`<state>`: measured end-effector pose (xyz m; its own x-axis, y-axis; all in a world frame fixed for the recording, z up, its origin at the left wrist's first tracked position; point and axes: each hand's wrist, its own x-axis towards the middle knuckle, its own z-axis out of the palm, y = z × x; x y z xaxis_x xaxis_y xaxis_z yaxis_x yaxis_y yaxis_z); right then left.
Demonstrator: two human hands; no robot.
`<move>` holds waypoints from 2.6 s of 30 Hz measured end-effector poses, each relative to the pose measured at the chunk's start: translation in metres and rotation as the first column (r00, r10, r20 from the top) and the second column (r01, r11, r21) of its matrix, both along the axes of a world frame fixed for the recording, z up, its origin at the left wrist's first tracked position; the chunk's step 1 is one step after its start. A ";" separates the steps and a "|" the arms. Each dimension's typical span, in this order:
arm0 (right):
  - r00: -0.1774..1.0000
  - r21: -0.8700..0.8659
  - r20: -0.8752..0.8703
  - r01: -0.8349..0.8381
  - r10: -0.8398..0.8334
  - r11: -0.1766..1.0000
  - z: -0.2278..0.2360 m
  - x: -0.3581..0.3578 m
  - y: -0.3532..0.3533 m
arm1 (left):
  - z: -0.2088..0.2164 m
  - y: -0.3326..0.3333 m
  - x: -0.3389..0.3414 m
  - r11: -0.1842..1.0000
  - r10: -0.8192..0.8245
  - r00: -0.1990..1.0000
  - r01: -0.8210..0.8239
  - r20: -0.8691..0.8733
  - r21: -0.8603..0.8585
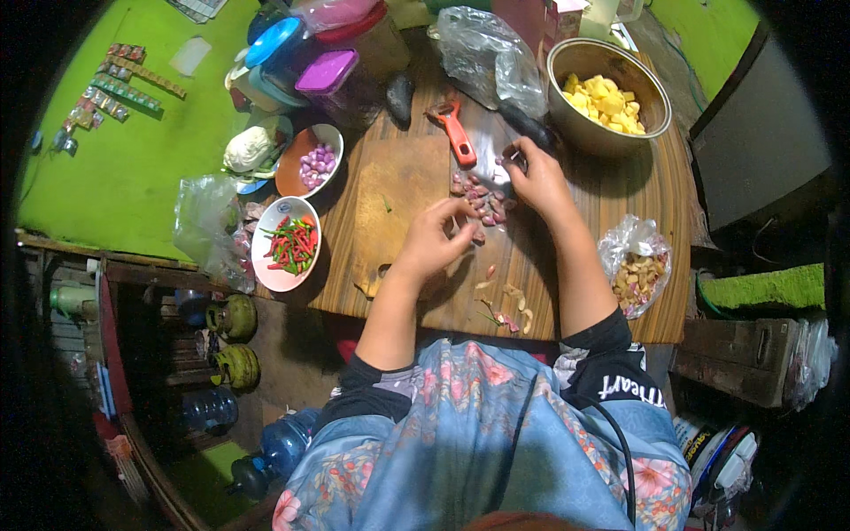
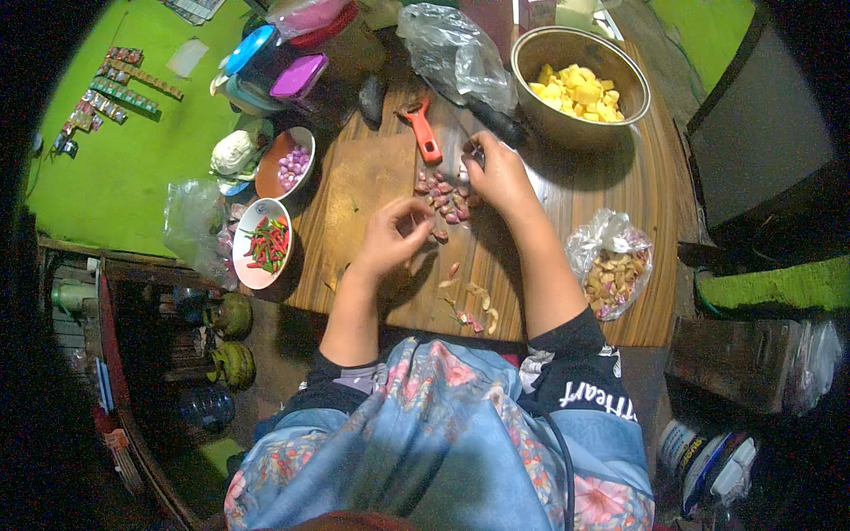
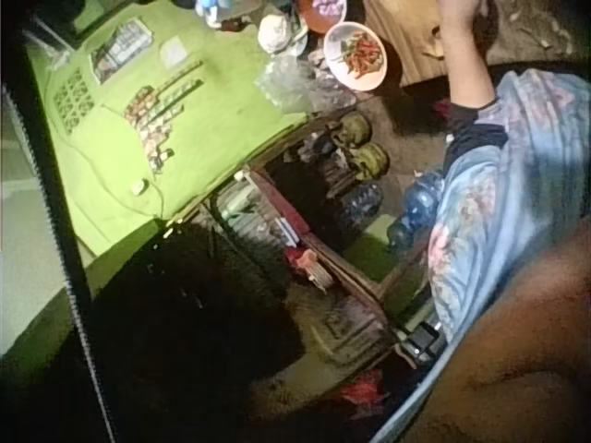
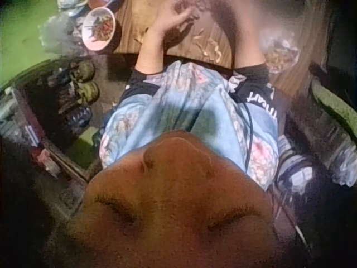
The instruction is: The person peels small shallots one by one using a knife on a wooden cutting board. The peeled shallots are placed on the board while the skins are discarded. Other ingredients such as red chilies, onions, and potatoes are visible nearby.
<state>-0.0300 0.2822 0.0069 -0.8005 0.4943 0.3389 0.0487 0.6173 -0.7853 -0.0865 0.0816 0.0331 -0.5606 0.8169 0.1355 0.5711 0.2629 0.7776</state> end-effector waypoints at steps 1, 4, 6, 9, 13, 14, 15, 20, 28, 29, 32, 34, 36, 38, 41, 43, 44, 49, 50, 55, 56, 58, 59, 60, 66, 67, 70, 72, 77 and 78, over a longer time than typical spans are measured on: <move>1.000 -0.002 -0.003 0.026 -0.026 1.000 -0.002 -0.001 0.000 | 0.003 -0.001 0.006 0.998 -0.018 0.999 0.017 -0.032 -0.053; 0.998 -0.019 -0.011 0.060 -0.061 0.998 -0.007 -0.004 -0.002 | 0.000 0.000 0.021 0.991 -0.060 0.954 0.022 -0.294 -0.130; 1.000 -0.048 -0.001 0.024 -0.024 0.999 -0.009 -0.005 -0.003 | -0.016 0.003 0.020 0.982 -0.043 0.942 -0.022 -0.333 -0.189; 1.000 -0.023 -0.006 0.019 -0.019 1.000 -0.014 -0.007 -0.004 | -0.017 0.010 0.022 0.984 0.044 0.938 -0.100 -0.344 -0.146; 1.000 -0.023 -0.003 0.020 -0.020 1.000 -0.010 -0.006 -0.003 | -0.010 0.022 0.026 0.990 0.082 0.899 -0.123 -0.431 -0.068; 1.000 -0.023 0.003 0.021 -0.021 1.000 -0.010 -0.006 -0.003 | -0.011 0.024 0.027 0.988 0.066 0.886 -0.122 -0.458 -0.093; 0.999 0.002 -0.038 0.035 -0.034 0.999 -0.020 -0.009 0.000 | -0.014 0.027 0.025 0.984 0.072 0.884 -0.140 -0.461 -0.115; 0.998 -0.044 -0.066 0.002 -0.005 0.999 -0.010 -0.006 -0.002 | -0.028 0.033 0.023 0.972 0.091 0.872 -0.183 -0.481 -0.149; 0.920 -0.297 -0.030 -0.381 0.390 0.876 0.000 -0.004 -0.017 | -0.021 0.020 -0.022 0.832 0.190 0.896 -0.364 0.401 0.419; 0.886 -0.392 0.027 -0.416 0.462 0.821 0.000 -0.003 -0.022 | -0.027 0.017 -0.029 0.812 0.103 0.806 -0.407 0.583 0.419; 0.848 -0.326 0.021 -0.494 0.529 0.806 -0.005 -0.007 -0.033 | -0.039 0.012 -0.034 0.794 -0.052 0.667 -0.424 0.743 0.437; 0.818 -0.408 0.135 -0.469 0.560 0.783 0.018 -0.001 -0.043 | -0.042 0.012 -0.032 0.727 -0.063 0.705 -0.452 0.706 0.517; 0.847 -0.227 0.122 -0.484 0.518 0.845 0.017 -0.001 -0.042 | -0.039 0.010 -0.031 0.730 -0.046 0.723 -0.446 0.689 0.517; 0.866 -0.132 0.054 -0.488 0.498 0.863 0.018 0.000 -0.045 | -0.049 0.007 -0.036 0.722 -0.037 0.757 -0.431 0.652 0.541; 0.866 -0.098 0.013 -0.496 0.499 0.863 0.022 0.003 -0.046 | -0.047 0.006 -0.037 0.738 -0.018 0.810 -0.385 0.586 0.555; 0.865 -0.104 0.002 -0.499 0.502 0.860 0.023 0.004 -0.046 | -0.045 0.006 -0.036 0.741 -0.009 0.830 -0.368 0.557 0.561; 0.866 -0.104 -0.008 -0.498 0.500 0.861 0.023 0.004 -0.046 | -0.045 0.006 -0.035 0.735 -0.005 0.833 -0.372 0.553 0.567; 0.873 -0.138 -0.001 -0.483 0.488 0.864 0.026 0.003 -0.049 | -0.038 0.009 -0.027 0.729 0.055 0.864 -0.377 0.500 0.571; 0.877 -0.138 -0.007 -0.477 0.481 0.868 0.025 0.003 -0.049 | -0.037 0.011 -0.025 0.716 0.048 0.870 -0.373 0.491 0.590; 0.901 -0.125 0.033 -0.425 0.432 0.897 0.023 0.002 -0.050 | -0.040 0.012 -0.024 0.744 0.054 0.885 -0.344 0.462 0.573; 0.903 -0.125 0.044 -0.420 0.428 0.899 0.025 0.003 -0.050 | -0.040 0.012 -0.025 0.752 0.065 0.892 -0.337 0.447 0.566; 0.906 -0.133 0.072 -0.405 0.417 0.904 0.025 0.003 -0.050 | -0.042 0.012 -0.024 0.771 0.080 0.903 -0.325 0.423 0.548; 0.907 -0.141 0.086 -0.398 0.411 0.907 0.024 0.002 -0.049 | -0.044 0.011 -0.025 0.804 0.103 0.910 -0.314 0.401 0.506; 0.909 -0.149 0.101 -0.389 0.405 0.909 0.023 0.001 -0.049 | -0.046 0.009 -0.027 0.835 0.124 0.917 -0.303 0.379 0.460; 0.964 -0.271 -0.036 -0.264 0.264 0.926 0.011 -0.004 -0.045 | -0.039 0.018 -0.023 0.693 -0.115 0.745 -0.414 0.657 0.591; 0.964 -0.305 -0.045 -0.263 0.262 0.915 0.010 -0.004 -0.043 | -0.038 0.014 -0.027 0.687 -0.168 0.694 -0.427 0.700 0.588; 0.957 -0.339 -0.070 -0.288 0.282 0.896 -0.001 -0.007 -0.041 | -0.031 0.012 -0.028 0.679 -0.227 0.627 -0.446 0.745 0.582; 0.924 -0.366 0.016 -0.350 0.382 0.862 0.005 -0.005 -0.041 | -0.036 0.011 -0.031 0.675 -0.230 0.608 -0.462 0.760 0.574; 0.871 -0.265 -0.004 -0.475 0.492 0.839 0.023 0.002 -0.053 | -0.038 0.009 -0.030 0.660 -0.204 0.584 -0.511 0.785 0.551; 0.872 -0.247 -0.013 -0.477 0.489 0.844 0.024 0.002 -0.055 | -0.037 0.009 -0.030 0.662 -0.193 0.580 -0.519 0.792 0.541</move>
